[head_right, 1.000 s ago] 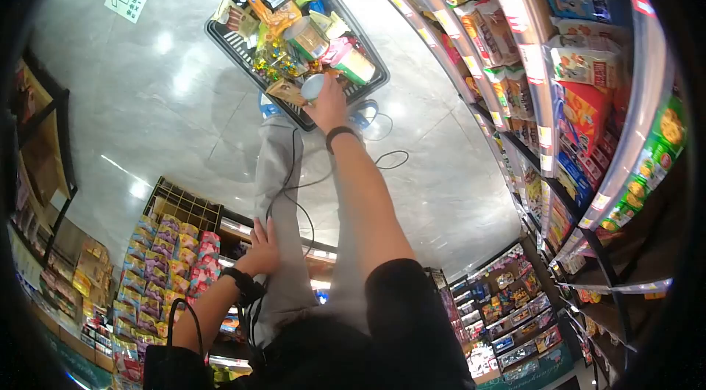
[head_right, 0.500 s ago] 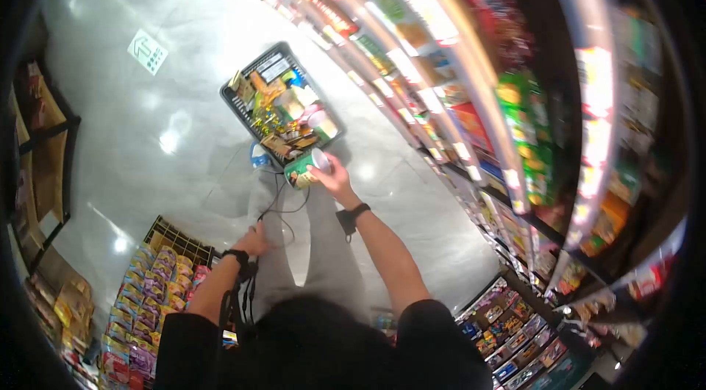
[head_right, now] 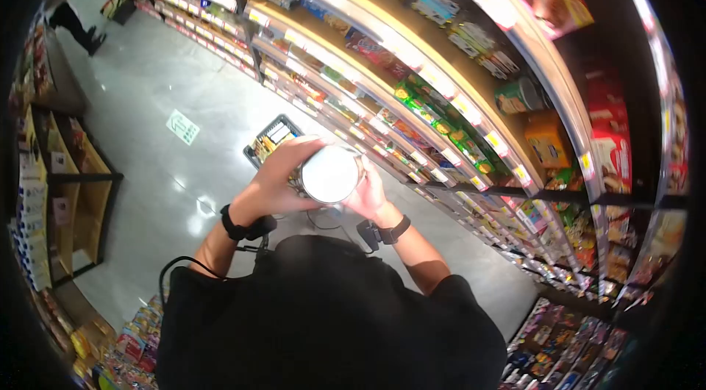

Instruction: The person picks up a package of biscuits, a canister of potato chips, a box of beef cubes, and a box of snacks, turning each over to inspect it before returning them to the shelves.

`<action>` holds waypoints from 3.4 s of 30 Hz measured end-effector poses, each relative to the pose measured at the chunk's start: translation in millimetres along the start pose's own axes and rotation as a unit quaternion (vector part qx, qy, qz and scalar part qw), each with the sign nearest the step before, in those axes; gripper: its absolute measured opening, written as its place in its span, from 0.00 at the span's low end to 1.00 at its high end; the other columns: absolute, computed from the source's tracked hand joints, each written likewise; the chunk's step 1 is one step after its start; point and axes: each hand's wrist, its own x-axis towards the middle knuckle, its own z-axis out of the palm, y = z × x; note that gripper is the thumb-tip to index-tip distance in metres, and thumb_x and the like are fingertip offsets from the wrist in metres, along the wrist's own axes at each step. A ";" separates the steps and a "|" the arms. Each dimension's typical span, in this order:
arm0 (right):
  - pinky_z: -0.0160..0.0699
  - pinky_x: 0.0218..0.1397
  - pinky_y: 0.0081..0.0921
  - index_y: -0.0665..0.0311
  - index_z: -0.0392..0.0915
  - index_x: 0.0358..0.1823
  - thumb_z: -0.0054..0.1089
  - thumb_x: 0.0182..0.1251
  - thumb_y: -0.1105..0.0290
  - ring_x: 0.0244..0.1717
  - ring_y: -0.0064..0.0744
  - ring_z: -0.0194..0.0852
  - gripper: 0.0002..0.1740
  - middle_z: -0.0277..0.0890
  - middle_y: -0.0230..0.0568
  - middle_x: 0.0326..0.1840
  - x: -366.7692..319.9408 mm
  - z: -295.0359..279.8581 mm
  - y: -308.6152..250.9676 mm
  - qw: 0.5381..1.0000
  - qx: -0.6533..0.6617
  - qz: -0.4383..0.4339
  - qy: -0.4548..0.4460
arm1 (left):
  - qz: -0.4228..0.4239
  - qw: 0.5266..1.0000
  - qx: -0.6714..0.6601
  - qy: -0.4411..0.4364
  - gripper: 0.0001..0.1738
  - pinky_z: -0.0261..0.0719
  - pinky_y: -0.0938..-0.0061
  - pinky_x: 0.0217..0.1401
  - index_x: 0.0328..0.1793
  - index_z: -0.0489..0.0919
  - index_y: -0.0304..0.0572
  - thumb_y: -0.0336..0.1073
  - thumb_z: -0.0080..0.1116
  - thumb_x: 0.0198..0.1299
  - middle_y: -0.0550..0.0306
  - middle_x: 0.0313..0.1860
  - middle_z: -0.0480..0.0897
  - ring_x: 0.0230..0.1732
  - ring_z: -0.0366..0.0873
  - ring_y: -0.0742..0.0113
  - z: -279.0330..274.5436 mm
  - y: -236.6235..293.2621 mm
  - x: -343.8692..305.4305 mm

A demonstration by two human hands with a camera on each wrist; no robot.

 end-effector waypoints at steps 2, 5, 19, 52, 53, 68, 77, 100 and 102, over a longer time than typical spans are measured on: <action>0.69 0.74 0.51 0.61 0.59 0.78 0.35 0.77 0.34 0.76 0.48 0.64 0.43 0.64 0.48 0.77 -16.1 27.0 -13.9 0.998 -0.025 -0.065 0.008 | 0.008 0.999 -0.030 0.020 0.50 0.72 0.58 0.70 0.70 0.73 0.36 0.43 0.83 0.39 0.42 0.66 0.78 0.67 0.76 0.44 12.3 29.4 17.2; 0.68 0.75 0.44 0.64 0.61 0.76 0.33 0.79 0.35 0.74 0.45 0.67 0.42 0.66 0.48 0.75 -44.1 58.2 -37.8 0.988 -0.063 -0.138 -0.010 | 0.062 0.995 -0.001 0.072 0.51 0.74 0.57 0.69 0.68 0.74 0.32 0.40 0.85 0.33 0.39 0.63 0.80 0.64 0.78 0.41 19.6 79.6 39.1; 0.79 0.66 0.35 0.60 0.69 0.71 0.29 0.83 0.40 0.64 0.32 0.77 0.35 0.74 0.41 0.69 -119.2 68.5 -79.1 0.960 -0.078 0.095 -0.252 | 0.232 0.968 -0.048 -0.080 0.64 0.74 0.52 0.69 0.76 0.64 0.36 0.39 0.89 0.30 0.41 0.66 0.79 0.63 0.80 0.45 49.7 156.1 41.7; 0.68 0.48 0.24 0.56 0.75 0.41 0.31 0.82 0.39 0.39 0.18 0.65 0.31 0.70 0.24 0.37 -176.3 104.7 -90.3 0.911 -0.352 -0.196 0.088 | 0.206 0.959 0.051 0.189 0.64 0.74 0.55 0.69 0.75 0.62 0.31 0.47 0.89 0.33 0.41 0.68 0.67 0.68 0.70 0.47 92.1 179.9 41.4; 0.68 0.48 0.23 0.56 0.75 0.41 0.31 0.82 0.39 0.39 0.18 0.65 0.31 0.70 0.24 0.37 -177.5 107.7 -90.6 0.912 -0.350 -0.196 0.088 | 0.207 0.958 0.054 0.189 0.64 0.73 0.55 0.69 0.75 0.62 0.31 0.48 0.89 0.33 0.42 0.68 0.67 0.68 0.70 0.48 92.0 180.2 42.1; 0.68 0.48 0.23 0.58 0.76 0.40 0.30 0.83 0.40 0.38 0.18 0.63 0.32 0.69 0.24 0.36 -169.1 98.5 -95.5 0.906 -0.354 -0.219 0.075 | 0.214 0.955 0.079 0.188 0.65 0.76 0.56 0.67 0.75 0.63 0.29 0.51 0.89 0.33 0.42 0.67 0.68 0.66 0.72 0.48 90.6 176.3 49.2; 0.81 0.40 0.22 0.61 0.76 0.54 0.32 0.82 0.39 0.49 0.21 0.78 0.33 0.79 0.30 0.41 -168.3 77.4 -99.5 0.943 -0.285 -0.170 0.031 | 0.208 0.957 0.042 0.199 0.52 0.76 0.53 0.66 0.67 0.71 0.28 0.36 0.87 0.32 0.41 0.62 0.73 0.63 0.75 0.43 102.8 174.2 55.8; 0.75 0.67 0.30 0.60 0.61 0.69 0.78 0.55 0.78 0.65 0.28 0.70 0.43 0.69 0.38 0.63 -222.7 -39.0 -150.3 0.753 -0.381 -0.458 0.279 | 0.114 0.963 0.126 -0.207 0.39 0.67 0.54 0.74 0.76 0.70 0.45 0.41 0.71 0.58 0.43 0.73 0.73 0.73 0.69 0.44 164.0 106.1 80.0; 0.76 0.66 0.30 0.61 0.60 0.68 0.81 0.52 0.76 0.65 0.29 0.69 0.45 0.67 0.41 0.63 -234.0 -54.1 -177.2 0.668 -0.457 -0.490 0.325 | 0.056 0.961 0.124 -0.239 0.36 0.69 0.55 0.70 0.74 0.71 0.41 0.42 0.68 0.60 0.42 0.69 0.76 0.68 0.74 0.45 157.7 98.1 71.8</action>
